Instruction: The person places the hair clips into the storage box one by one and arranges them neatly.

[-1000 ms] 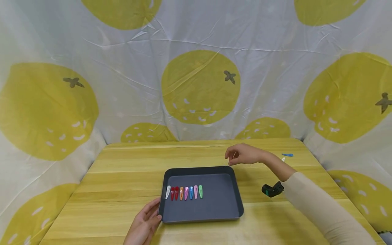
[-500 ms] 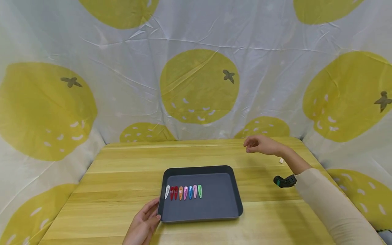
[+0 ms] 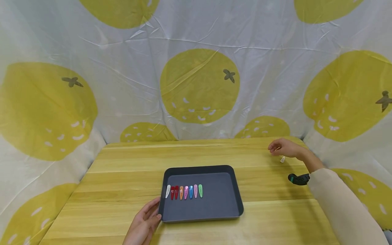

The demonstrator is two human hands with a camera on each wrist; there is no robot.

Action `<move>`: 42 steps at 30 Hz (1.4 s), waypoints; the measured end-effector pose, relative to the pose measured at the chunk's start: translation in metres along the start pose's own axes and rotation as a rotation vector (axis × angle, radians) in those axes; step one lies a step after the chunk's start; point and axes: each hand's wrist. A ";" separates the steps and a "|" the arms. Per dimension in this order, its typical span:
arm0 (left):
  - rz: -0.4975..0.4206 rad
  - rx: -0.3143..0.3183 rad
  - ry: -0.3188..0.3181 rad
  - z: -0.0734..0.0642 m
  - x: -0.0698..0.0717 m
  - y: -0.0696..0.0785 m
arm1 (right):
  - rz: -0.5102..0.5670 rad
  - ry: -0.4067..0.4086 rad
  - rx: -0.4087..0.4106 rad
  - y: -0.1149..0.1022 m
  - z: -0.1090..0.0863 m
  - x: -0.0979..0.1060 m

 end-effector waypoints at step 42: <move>-0.030 -0.007 0.005 0.001 0.001 -0.003 | -0.056 0.049 -0.078 0.041 -0.023 -0.018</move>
Point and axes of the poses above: each hand's wrist, its own z-axis towards the middle knuckle, its own x-axis out of the back of the hand, y = z × x, and after that the axes turned 8 degrees about x, right-handed
